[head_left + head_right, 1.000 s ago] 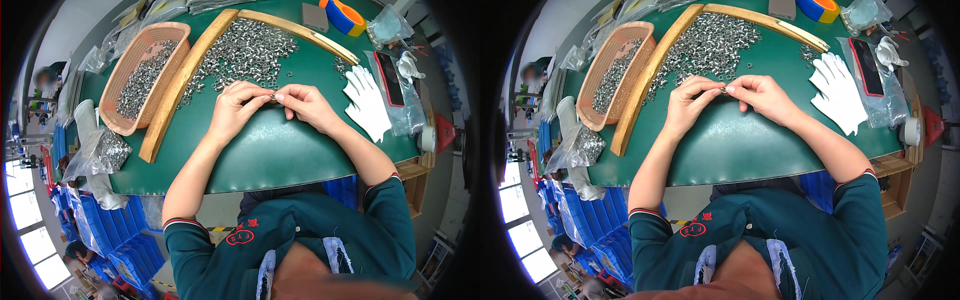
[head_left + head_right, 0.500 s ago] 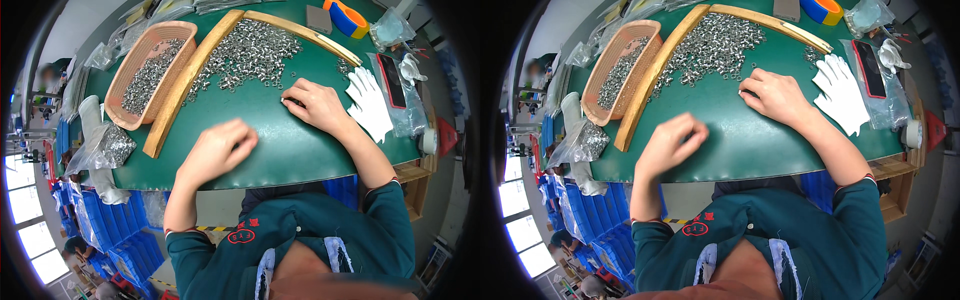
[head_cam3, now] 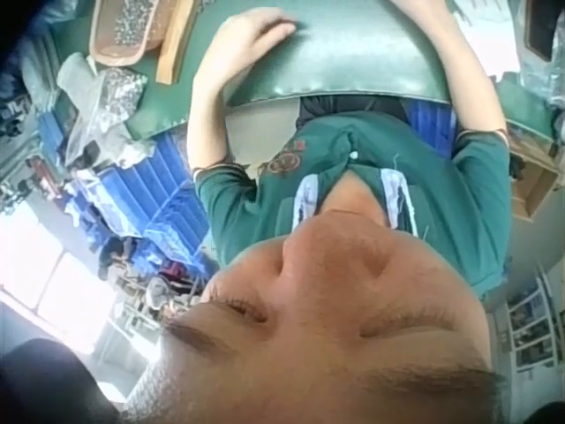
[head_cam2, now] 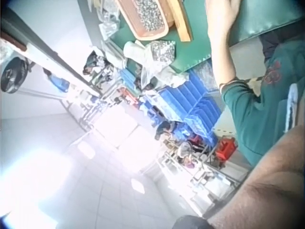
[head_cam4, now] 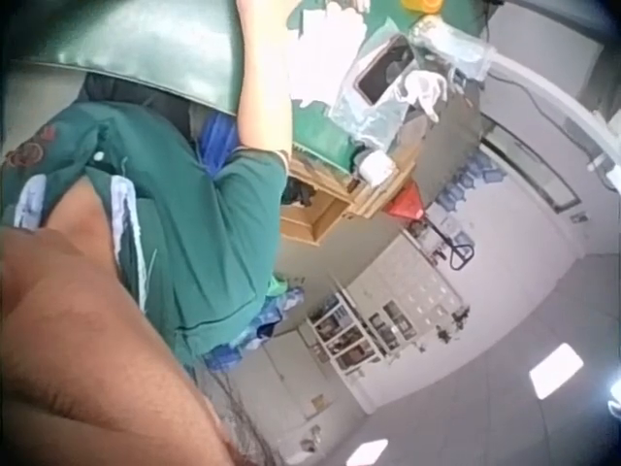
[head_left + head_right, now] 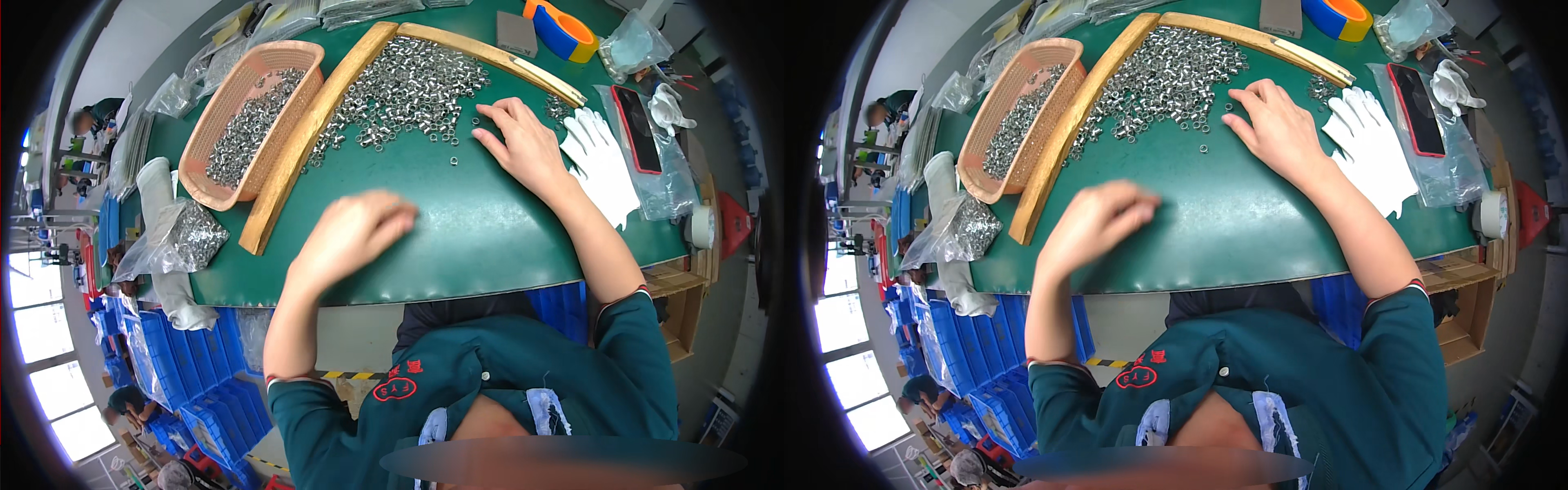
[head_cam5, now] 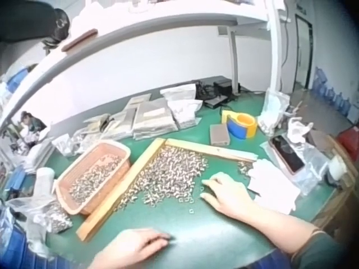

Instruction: The person assembles small metal components into a hexagonal grid pattern by hand.

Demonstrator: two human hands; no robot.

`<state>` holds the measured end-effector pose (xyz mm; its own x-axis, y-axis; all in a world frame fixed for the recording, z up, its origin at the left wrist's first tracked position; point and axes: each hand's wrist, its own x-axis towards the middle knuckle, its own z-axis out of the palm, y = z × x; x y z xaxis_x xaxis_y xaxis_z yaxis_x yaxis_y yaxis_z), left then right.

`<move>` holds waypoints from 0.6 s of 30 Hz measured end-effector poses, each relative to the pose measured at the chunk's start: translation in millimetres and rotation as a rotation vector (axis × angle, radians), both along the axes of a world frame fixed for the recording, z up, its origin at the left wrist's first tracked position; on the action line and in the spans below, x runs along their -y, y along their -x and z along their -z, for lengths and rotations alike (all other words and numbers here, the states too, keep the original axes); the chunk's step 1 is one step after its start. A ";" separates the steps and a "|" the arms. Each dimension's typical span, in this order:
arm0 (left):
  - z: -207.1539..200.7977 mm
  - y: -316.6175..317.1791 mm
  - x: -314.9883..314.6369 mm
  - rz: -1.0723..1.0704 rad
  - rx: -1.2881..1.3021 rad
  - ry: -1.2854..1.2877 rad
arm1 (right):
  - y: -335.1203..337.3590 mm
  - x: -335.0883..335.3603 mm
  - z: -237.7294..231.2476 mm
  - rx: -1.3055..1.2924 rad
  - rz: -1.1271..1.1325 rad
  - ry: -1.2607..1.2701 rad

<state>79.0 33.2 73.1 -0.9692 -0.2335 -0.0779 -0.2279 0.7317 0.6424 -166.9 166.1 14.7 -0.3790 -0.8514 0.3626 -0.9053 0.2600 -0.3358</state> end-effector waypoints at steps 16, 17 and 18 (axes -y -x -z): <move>38.5 67.2 13.0 -0.095 -0.006 0.125 | -8.8 0.6 -6.6 0.142 -0.230 -0.060; 39.9 68.4 14.2 -0.095 -0.008 0.122 | -8.9 1.4 -5.4 0.141 -0.229 -0.063; 41.4 70.2 16.2 -0.119 -0.059 0.066 | -10.2 2.8 -4.0 0.169 -0.221 -0.022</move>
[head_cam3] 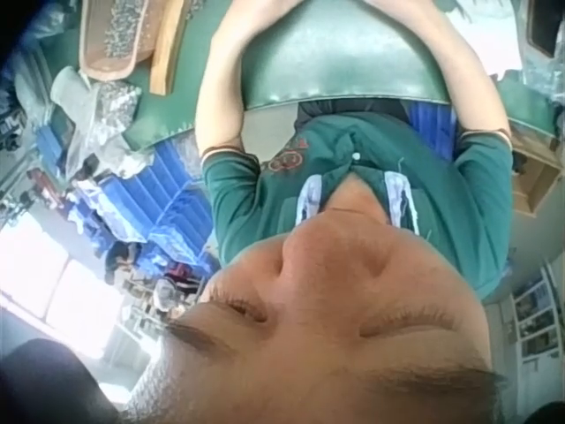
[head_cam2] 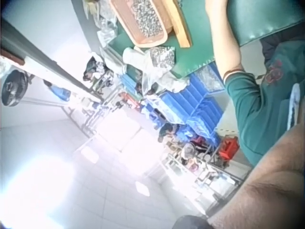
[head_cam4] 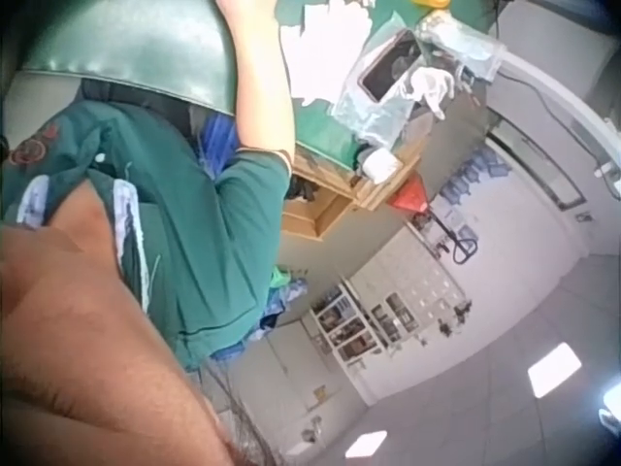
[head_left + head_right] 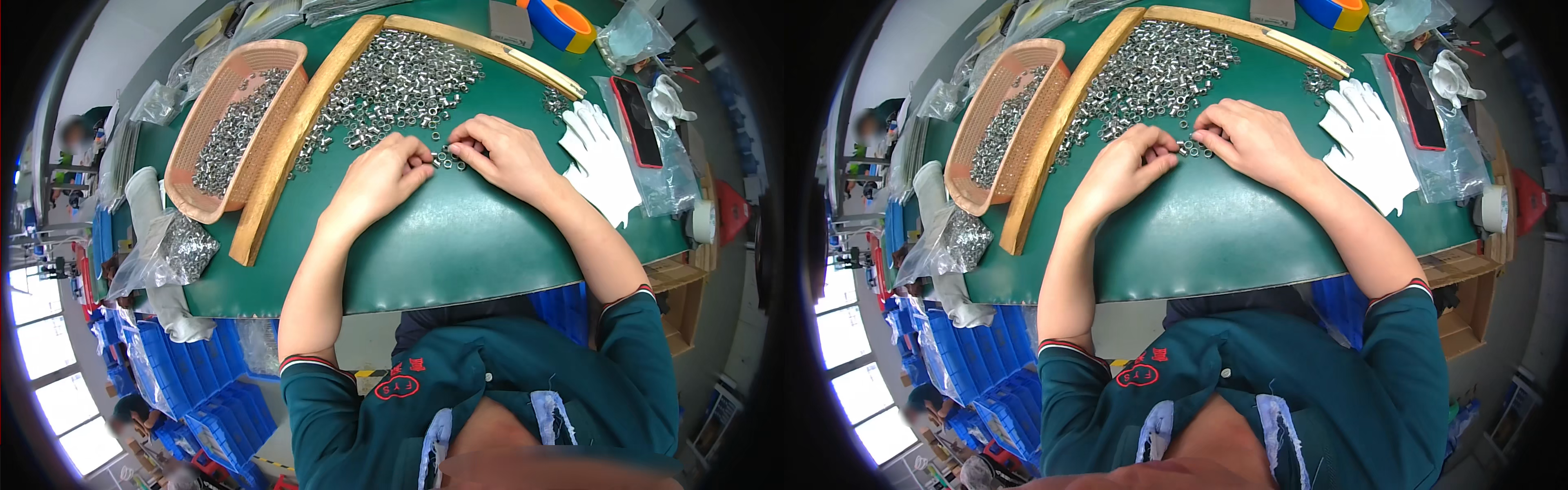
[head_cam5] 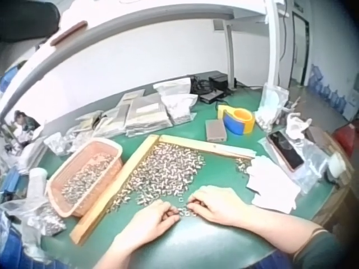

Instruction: The person assembles small metal components into a hexagonal grid pattern by hand.

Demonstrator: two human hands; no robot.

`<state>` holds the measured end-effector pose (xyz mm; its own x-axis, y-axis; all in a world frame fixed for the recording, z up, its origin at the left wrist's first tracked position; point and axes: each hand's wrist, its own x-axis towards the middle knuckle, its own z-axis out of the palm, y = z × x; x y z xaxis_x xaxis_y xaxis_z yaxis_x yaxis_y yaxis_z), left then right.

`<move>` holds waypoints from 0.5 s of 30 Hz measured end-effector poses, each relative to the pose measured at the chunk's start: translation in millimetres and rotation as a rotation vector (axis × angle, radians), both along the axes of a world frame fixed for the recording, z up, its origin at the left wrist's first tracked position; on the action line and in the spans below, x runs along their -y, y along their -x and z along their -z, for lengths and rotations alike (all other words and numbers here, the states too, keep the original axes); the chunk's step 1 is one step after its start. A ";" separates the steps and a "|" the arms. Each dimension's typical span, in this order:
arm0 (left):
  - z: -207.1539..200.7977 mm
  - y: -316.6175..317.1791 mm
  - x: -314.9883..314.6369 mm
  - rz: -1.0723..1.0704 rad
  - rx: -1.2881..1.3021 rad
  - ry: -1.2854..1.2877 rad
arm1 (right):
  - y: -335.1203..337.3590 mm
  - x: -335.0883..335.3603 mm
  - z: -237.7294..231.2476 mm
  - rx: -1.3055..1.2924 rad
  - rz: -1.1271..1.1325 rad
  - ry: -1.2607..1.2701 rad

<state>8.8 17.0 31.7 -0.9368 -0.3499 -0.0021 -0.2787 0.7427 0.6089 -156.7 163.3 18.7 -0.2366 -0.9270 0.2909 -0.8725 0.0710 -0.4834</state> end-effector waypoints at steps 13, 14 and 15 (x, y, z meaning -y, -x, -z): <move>9.2 18.8 -2.1 -0.185 -0.404 -0.034 | -1.9 0.0 1.4 0.069 0.055 -0.024; 6.9 18.4 -1.0 -0.207 -0.389 -0.074 | -0.7 0.2 1.3 0.069 0.059 -0.024; 4.4 16.1 0.2 -0.232 -0.372 -0.111 | -1.0 1.2 0.0 0.062 0.040 -0.019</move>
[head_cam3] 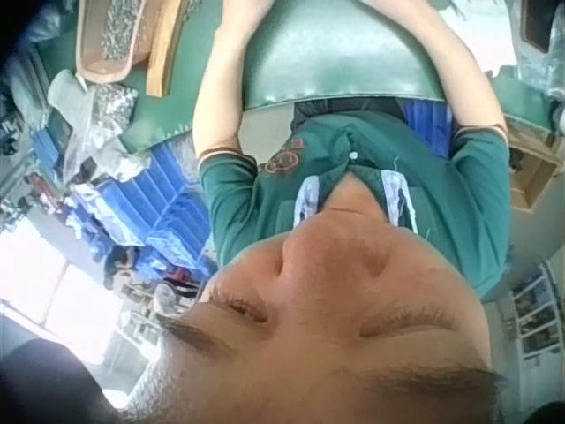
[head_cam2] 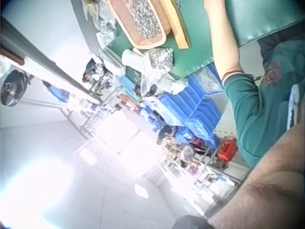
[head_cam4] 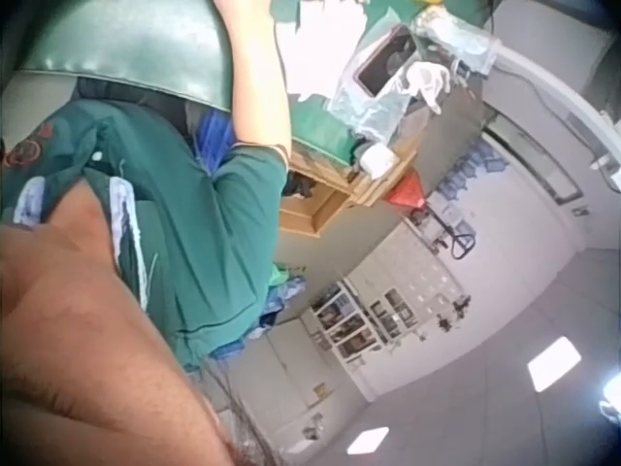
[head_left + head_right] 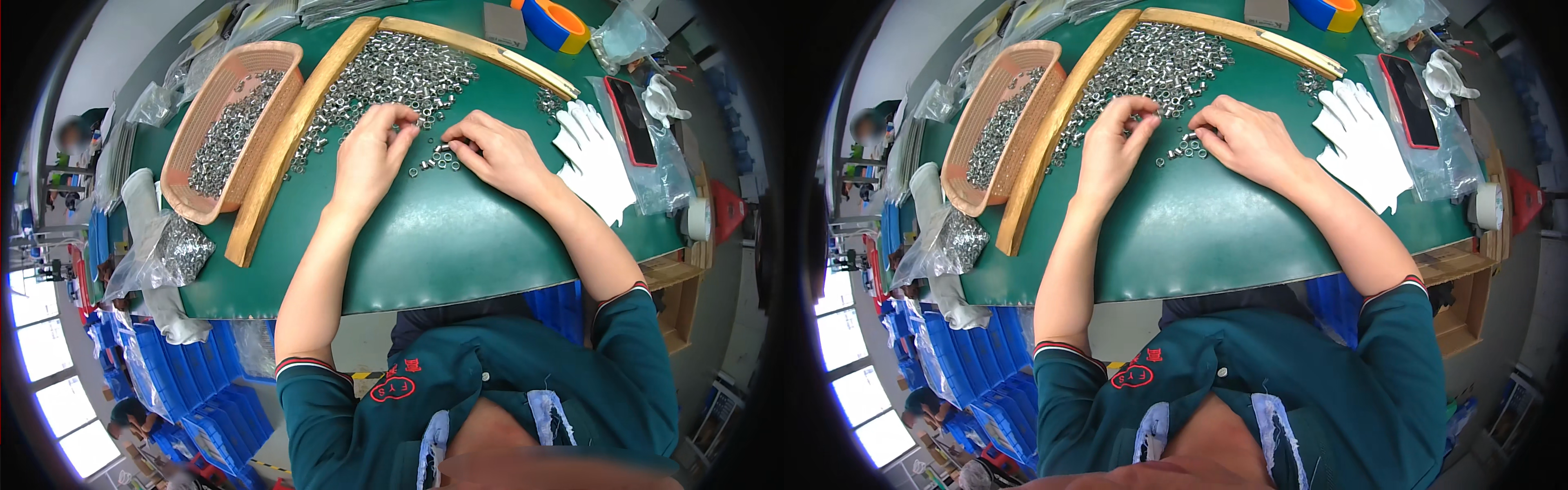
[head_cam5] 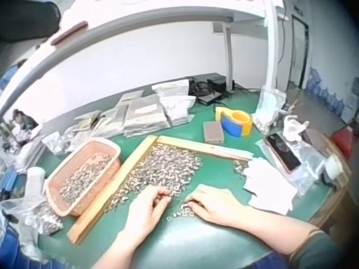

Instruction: The person assembles small metal components into a hexagonal grid pattern by hand.

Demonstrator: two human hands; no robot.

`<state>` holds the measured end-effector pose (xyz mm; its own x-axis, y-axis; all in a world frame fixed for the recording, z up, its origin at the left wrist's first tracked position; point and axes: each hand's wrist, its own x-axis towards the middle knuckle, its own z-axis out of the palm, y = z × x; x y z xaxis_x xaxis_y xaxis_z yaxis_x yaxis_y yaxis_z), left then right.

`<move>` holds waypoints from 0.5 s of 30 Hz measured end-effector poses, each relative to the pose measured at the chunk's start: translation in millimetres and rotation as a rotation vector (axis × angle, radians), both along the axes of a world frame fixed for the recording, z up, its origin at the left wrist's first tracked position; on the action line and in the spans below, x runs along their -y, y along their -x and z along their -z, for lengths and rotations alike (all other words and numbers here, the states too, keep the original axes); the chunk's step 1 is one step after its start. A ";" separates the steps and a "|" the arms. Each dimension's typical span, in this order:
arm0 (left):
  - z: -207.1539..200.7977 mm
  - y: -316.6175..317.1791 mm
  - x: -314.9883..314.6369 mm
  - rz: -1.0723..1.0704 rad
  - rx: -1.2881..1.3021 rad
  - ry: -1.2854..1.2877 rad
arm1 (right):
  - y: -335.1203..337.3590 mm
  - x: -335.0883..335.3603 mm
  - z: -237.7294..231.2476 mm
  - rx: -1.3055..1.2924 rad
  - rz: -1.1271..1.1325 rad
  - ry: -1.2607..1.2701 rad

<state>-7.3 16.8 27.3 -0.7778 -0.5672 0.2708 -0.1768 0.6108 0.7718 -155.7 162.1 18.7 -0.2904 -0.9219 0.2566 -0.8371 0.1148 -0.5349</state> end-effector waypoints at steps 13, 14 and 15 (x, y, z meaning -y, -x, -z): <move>-9.6 -15.7 11.5 0.241 0.410 0.092 | -2.6 -1.5 2.6 -0.083 -0.027 0.043; -10.0 -15.6 12.1 0.255 0.420 0.059 | -3.4 -1.6 1.0 -0.082 -0.027 0.042; -8.3 -15.6 11.9 0.253 0.420 0.058 | -4.6 -1.8 -2.8 -0.059 -0.024 0.005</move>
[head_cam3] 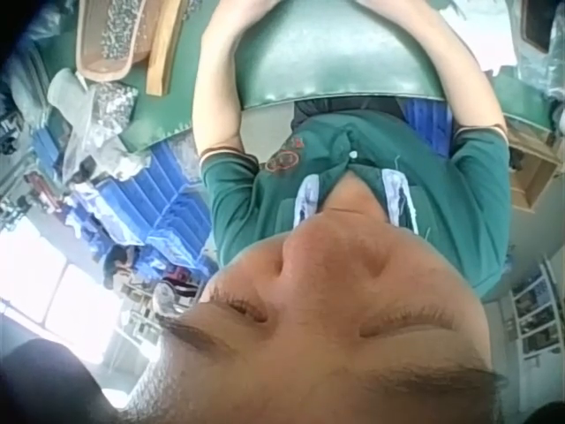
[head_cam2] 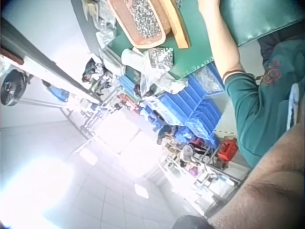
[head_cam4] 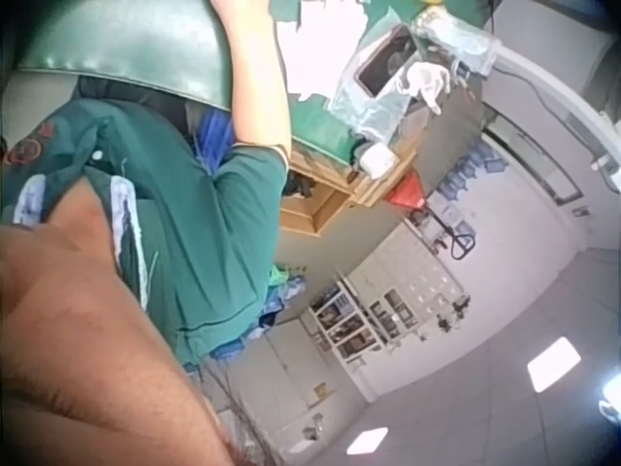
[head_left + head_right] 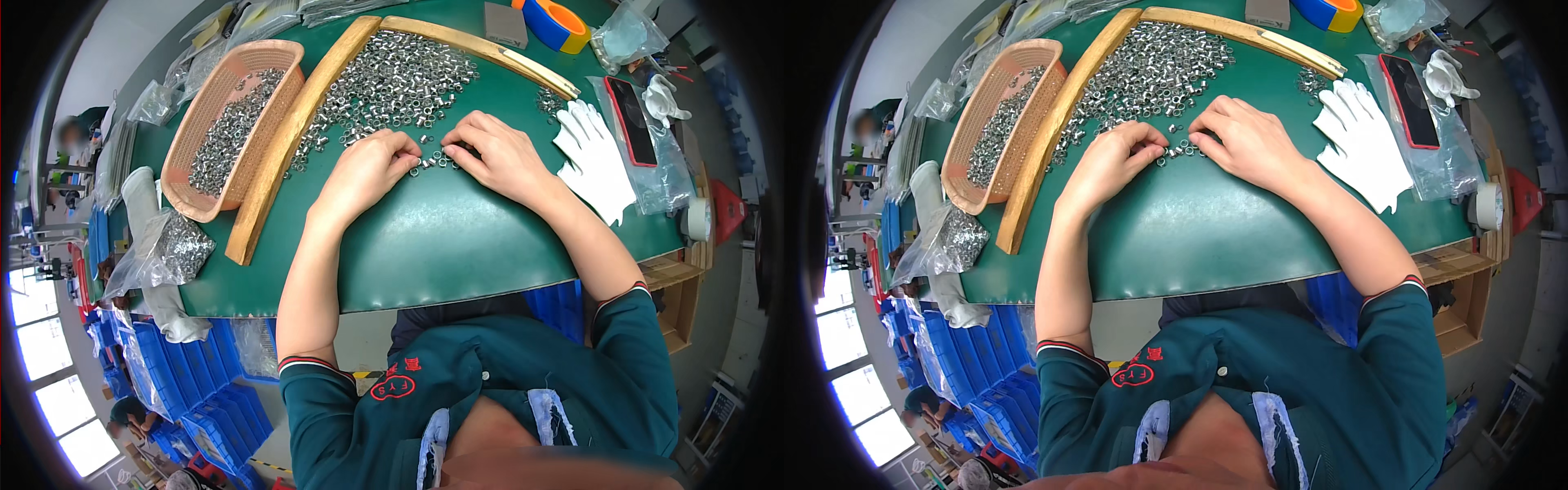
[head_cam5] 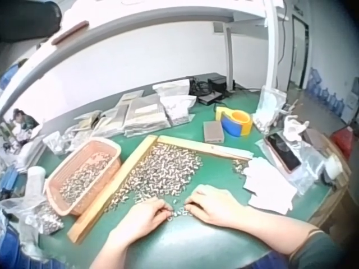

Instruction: The person assembles small metal components into a hexagonal grid pattern by hand.

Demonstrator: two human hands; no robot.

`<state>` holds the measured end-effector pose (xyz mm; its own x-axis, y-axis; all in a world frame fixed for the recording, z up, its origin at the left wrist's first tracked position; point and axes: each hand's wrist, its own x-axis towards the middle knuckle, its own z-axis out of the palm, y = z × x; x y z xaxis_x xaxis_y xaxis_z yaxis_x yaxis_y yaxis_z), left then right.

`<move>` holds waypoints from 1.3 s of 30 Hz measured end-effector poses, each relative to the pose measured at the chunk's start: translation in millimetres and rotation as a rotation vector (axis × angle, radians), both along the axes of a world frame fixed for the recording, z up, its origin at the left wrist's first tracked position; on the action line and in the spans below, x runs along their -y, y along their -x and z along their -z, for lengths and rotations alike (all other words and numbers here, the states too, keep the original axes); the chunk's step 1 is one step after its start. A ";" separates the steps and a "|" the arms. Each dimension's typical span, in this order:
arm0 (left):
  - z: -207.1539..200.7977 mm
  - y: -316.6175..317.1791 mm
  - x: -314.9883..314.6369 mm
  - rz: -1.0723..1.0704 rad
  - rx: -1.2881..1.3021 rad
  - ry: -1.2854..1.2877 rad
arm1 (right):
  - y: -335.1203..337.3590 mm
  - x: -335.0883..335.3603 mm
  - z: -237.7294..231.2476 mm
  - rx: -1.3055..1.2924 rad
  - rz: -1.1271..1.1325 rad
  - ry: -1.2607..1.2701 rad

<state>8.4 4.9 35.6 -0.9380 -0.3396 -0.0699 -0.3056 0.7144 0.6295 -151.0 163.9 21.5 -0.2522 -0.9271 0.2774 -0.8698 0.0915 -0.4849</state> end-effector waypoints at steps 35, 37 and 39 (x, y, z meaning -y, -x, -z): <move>2.5 -0.6 -0.5 -0.049 -0.191 0.013 | 11.2 -12.1 -17.8 0.227 -0.002 -0.142; -5.0 1.2 -1.4 -0.034 0.016 -0.136 | 13.7 -14.1 -16.0 0.261 -0.032 -0.169; -4.8 -0.2 -1.1 -0.052 -0.010 -0.149 | 16.0 -14.5 -15.8 0.297 -0.065 -0.195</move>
